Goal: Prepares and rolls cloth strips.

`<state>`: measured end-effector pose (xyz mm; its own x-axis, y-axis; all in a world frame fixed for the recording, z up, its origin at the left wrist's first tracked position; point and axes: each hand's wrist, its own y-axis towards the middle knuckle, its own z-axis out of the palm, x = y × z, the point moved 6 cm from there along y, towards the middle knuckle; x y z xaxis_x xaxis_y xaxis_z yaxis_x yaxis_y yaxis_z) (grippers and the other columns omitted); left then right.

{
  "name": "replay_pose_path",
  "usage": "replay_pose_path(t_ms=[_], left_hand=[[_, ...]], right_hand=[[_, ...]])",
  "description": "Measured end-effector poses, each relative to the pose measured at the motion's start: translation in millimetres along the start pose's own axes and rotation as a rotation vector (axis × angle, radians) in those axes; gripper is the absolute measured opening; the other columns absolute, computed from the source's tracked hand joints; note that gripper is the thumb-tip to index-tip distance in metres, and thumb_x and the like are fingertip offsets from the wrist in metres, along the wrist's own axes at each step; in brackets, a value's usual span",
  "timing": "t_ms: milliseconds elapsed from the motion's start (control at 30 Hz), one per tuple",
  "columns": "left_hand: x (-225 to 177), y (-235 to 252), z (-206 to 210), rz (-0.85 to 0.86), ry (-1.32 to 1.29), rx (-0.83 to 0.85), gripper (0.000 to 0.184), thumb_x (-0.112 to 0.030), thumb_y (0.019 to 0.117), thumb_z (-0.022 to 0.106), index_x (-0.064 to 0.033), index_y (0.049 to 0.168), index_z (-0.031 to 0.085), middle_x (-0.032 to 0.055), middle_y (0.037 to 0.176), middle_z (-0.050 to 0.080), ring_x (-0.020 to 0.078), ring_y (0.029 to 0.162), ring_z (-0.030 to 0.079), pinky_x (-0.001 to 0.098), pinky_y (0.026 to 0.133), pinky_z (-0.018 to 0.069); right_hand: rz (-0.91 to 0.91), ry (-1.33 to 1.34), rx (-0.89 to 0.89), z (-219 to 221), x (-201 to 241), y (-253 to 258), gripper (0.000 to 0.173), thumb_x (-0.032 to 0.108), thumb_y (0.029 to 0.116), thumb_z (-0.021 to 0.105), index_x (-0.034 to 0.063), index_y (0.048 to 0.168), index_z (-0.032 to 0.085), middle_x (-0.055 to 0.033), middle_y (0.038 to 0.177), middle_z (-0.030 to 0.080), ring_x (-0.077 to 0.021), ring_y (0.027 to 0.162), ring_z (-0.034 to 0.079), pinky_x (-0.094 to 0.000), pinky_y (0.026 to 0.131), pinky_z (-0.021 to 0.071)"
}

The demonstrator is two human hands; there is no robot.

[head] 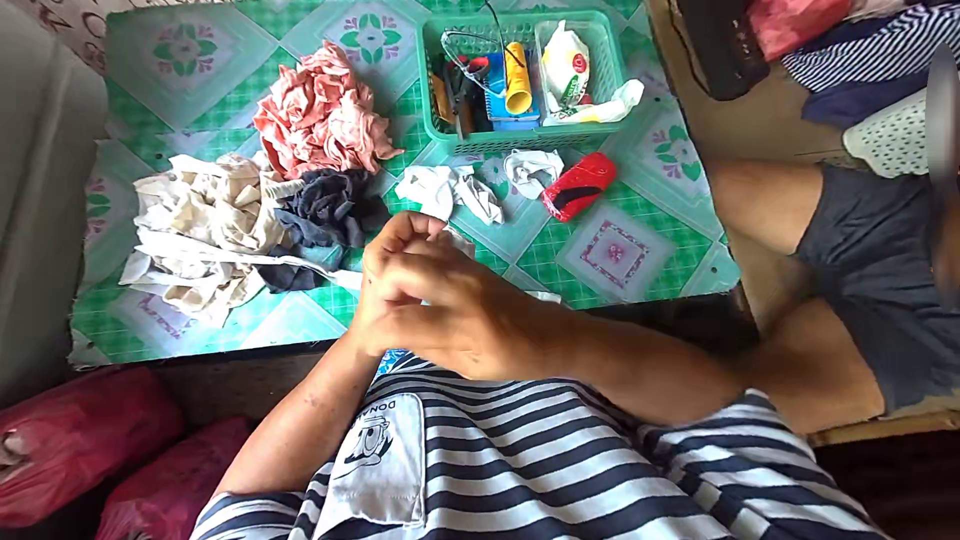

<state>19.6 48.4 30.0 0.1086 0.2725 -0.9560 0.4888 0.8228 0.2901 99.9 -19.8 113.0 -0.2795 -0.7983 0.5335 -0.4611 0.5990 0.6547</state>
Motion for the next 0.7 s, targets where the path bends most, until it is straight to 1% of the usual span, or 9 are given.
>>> replay_pose_path(t_ms=[67,100,167,267,500,700], left_hand=[[-6,3,0,-0.034,-0.013,-0.036,0.010,-0.004,0.1003,0.058,-0.0066,0.109,0.062,-0.0047,0.086,0.067,0.0010,0.074,0.064,0.0175,0.068,0.0551],[-7,3,1,-0.025,-0.012,-0.050,0.009,-0.006,0.1009,0.057,-0.0081,0.109,0.062,-0.0059,0.087,0.067,0.0003,0.074,0.063,0.0169,0.068,0.0545],[-9,4,2,0.018,-0.010,-0.063,0.010,-0.006,0.1003,0.058,-0.0097,0.109,0.062,-0.0074,0.088,0.066,-0.0006,0.073,0.063,0.0164,0.068,0.0544],[-16,3,6,0.087,0.025,-0.078,0.011,-0.003,0.0994,0.059,-0.0076,0.109,0.062,-0.0070,0.089,0.067,-0.0012,0.073,0.063,0.0155,0.068,0.0543],[-25,1,11,0.171,0.047,-0.074,0.011,0.000,0.0983,0.058,-0.0058,0.107,0.061,-0.0065,0.091,0.066,-0.0017,0.075,0.063,0.0150,0.070,0.0548],[-27,-1,9,0.217,0.131,-0.092,0.009,0.000,0.0977,0.058,-0.0028,0.105,0.060,-0.0045,0.090,0.066,-0.0017,0.075,0.062,0.0146,0.070,0.0544]], right_hand=[[0.154,0.089,-0.131,-7,-13,-27,0.012,0.002,0.0963,0.064,0.0007,0.097,0.076,-0.0106,0.094,0.066,-0.0168,0.095,0.064,-0.0313,0.088,0.0548],[0.252,0.127,-0.208,-12,-23,-39,0.011,0.001,0.0962,0.064,-0.0014,0.100,0.074,-0.0101,0.097,0.067,-0.0135,0.096,0.065,-0.0277,0.087,0.0564],[0.419,0.159,-0.349,-24,-39,-56,0.012,-0.001,0.0954,0.063,-0.0045,0.103,0.071,-0.0088,0.099,0.068,-0.0073,0.090,0.066,-0.0207,0.081,0.0582],[0.552,0.186,-0.448,-31,-49,-68,0.011,-0.001,0.0957,0.061,-0.0045,0.103,0.068,-0.0067,0.096,0.068,-0.0028,0.080,0.064,-0.0161,0.072,0.0553],[0.576,0.231,-0.458,-28,-49,-68,0.014,-0.002,0.0949,0.060,-0.0053,0.106,0.069,-0.0067,0.097,0.068,-0.0019,0.078,0.063,-0.0151,0.071,0.0551],[0.577,0.251,-0.467,-26,-49,-67,0.015,-0.003,0.0948,0.059,-0.0058,0.106,0.068,-0.0064,0.095,0.067,-0.0021,0.076,0.062,-0.0151,0.070,0.0542]])
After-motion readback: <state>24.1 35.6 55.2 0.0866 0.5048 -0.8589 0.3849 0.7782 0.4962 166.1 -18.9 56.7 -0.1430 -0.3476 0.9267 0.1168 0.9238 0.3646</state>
